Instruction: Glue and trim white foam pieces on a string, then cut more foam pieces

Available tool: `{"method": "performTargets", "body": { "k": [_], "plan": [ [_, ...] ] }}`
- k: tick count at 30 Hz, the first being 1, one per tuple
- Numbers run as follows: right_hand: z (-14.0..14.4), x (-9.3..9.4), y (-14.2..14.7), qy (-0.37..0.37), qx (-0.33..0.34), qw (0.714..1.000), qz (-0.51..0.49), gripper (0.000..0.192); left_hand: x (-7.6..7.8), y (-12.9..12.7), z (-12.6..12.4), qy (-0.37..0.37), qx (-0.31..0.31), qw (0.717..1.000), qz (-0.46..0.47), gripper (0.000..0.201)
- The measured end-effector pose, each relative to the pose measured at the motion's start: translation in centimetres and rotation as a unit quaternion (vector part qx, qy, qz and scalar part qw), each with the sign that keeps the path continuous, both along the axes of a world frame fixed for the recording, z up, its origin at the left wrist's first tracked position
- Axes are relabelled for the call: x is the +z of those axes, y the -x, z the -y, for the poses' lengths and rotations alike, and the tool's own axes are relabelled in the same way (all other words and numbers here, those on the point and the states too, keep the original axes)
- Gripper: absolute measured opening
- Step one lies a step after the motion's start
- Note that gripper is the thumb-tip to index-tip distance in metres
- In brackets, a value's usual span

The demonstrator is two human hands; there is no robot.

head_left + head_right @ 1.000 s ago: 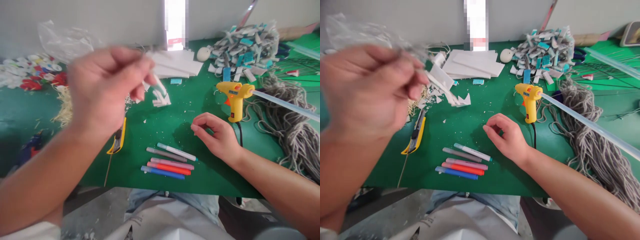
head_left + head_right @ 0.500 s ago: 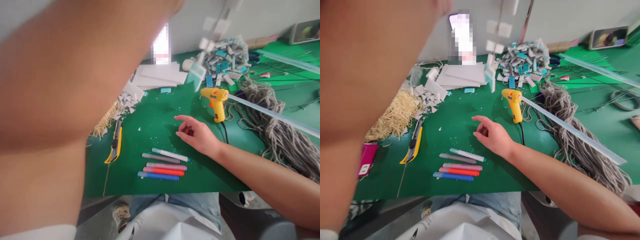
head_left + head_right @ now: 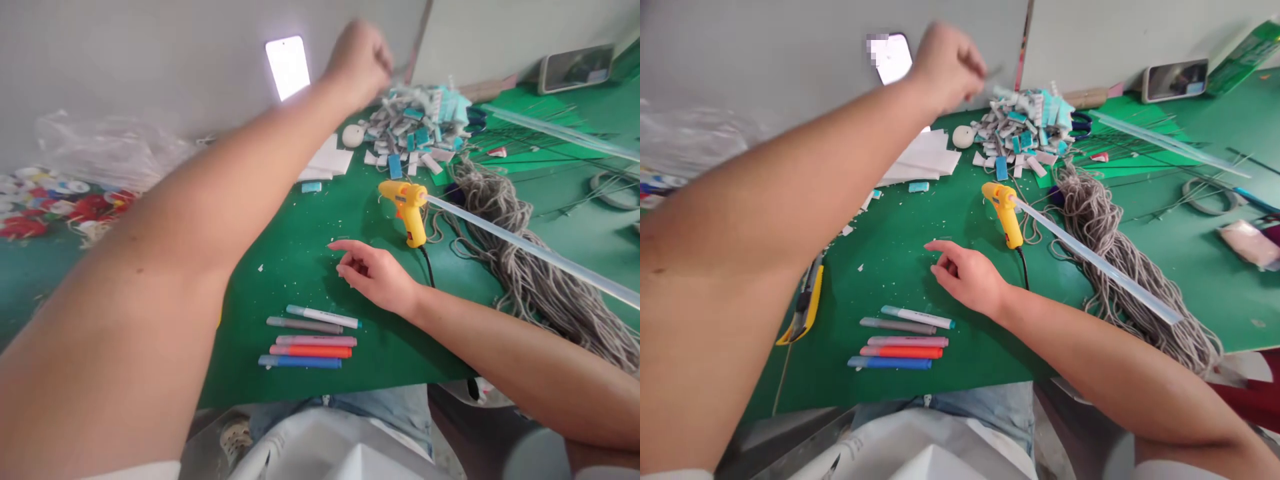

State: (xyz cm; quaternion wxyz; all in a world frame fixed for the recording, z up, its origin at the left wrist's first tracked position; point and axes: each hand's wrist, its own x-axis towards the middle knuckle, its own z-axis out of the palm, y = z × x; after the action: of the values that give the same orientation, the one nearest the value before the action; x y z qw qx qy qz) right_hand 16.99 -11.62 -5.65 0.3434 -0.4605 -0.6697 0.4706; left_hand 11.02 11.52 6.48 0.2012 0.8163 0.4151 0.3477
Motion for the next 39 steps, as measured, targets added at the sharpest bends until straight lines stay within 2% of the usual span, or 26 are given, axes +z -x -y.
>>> {"method": "performTargets", "body": {
  "k": [3,5,6,7,8,10,11,13,14,16,20,25,27,29,31,33,36,39],
  "plan": [
    [0.1,0.4,0.1,-0.020,-0.011,1.000,0.005,0.035,-0.5,3.8,1.6,0.082,0.064,0.987,-0.123,0.029],
    [0.2,0.9,0.2,-0.049,-0.036,0.998,0.014,0.031,-1.1,7.7,4.6,0.090,0.104,0.978,-0.156,0.049],
    [0.3,1.1,0.2,-0.061,-0.050,0.997,0.016,0.028,-1.5,9.8,6.8,0.087,0.109,0.976,-0.168,0.046],
    [0.4,1.3,0.1,-0.069,-0.067,0.995,0.018,0.024,-2.0,11.8,9.4,0.028,0.065,0.984,-0.162,0.034],
    [0.5,1.5,0.1,-0.078,-0.093,0.992,0.017,0.021,-2.7,13.8,12.1,0.006,0.011,0.987,-0.160,0.022],
    [0.5,1.7,0.2,-0.103,-0.149,0.983,0.011,0.017,-4.3,16.9,17.7,-0.013,-0.085,0.984,-0.159,0.020],
    [0.6,1.7,0.2,-0.121,-0.179,0.976,0.003,0.016,-5.2,17.9,20.3,-0.024,-0.128,0.978,-0.165,0.025],
    [0.5,1.7,0.3,-0.149,-0.219,0.964,-0.017,0.015,-7.0,19.2,24.5,-0.027,-0.165,0.971,-0.171,0.051],
    [0.4,1.6,0.3,-0.156,-0.230,0.960,-0.026,0.015,-7.7,19.5,26.1,-0.017,-0.177,0.965,-0.190,0.064],
    [0.2,1.4,0.4,-0.156,-0.231,0.960,-0.034,0.015,-8.9,19.8,28.0,-0.005,-0.187,0.960,-0.208,0.076],
    [-0.1,1.2,0.4,-0.137,-0.212,0.967,-0.035,0.012,-9.6,19.9,28.5,-0.022,-0.175,0.969,-0.174,0.071],
    [-0.2,1.4,0.2,-0.115,-0.197,0.973,-0.033,0.011,-8.9,19.8,27.0,-0.044,-0.123,0.977,-0.171,0.036],
    [-0.2,1.4,0.1,-0.109,-0.195,0.974,-0.033,0.011,-8.6,20.2,26.2,-0.072,-0.064,0.976,-0.193,0.025],
    [-0.3,1.5,0.0,-0.105,-0.195,0.975,-0.034,0.011,-8.2,21.1,25.2,-0.085,0.037,0.972,-0.217,0.021],
    [-0.3,1.5,-0.1,-0.101,-0.193,0.975,-0.035,0.011,-8.1,22.7,24.0,-0.082,0.140,0.957,-0.240,0.018],
    [-0.4,1.6,-0.1,-0.099,-0.191,0.976,-0.033,0.011,-8.2,24.3,23.0,-0.066,0.218,0.937,-0.265,0.017],
    [-0.6,1.6,-0.1,-0.096,-0.185,0.978,-0.027,0.011,-8.8,26.0,21.4,-0.028,0.272,0.918,-0.289,0.017],
    [-0.8,1.4,0.1,-0.091,-0.175,0.980,-0.017,0.013,-9.1,26.1,18.8,0.000,0.280,0.914,-0.295,0.020]
  ]
}}
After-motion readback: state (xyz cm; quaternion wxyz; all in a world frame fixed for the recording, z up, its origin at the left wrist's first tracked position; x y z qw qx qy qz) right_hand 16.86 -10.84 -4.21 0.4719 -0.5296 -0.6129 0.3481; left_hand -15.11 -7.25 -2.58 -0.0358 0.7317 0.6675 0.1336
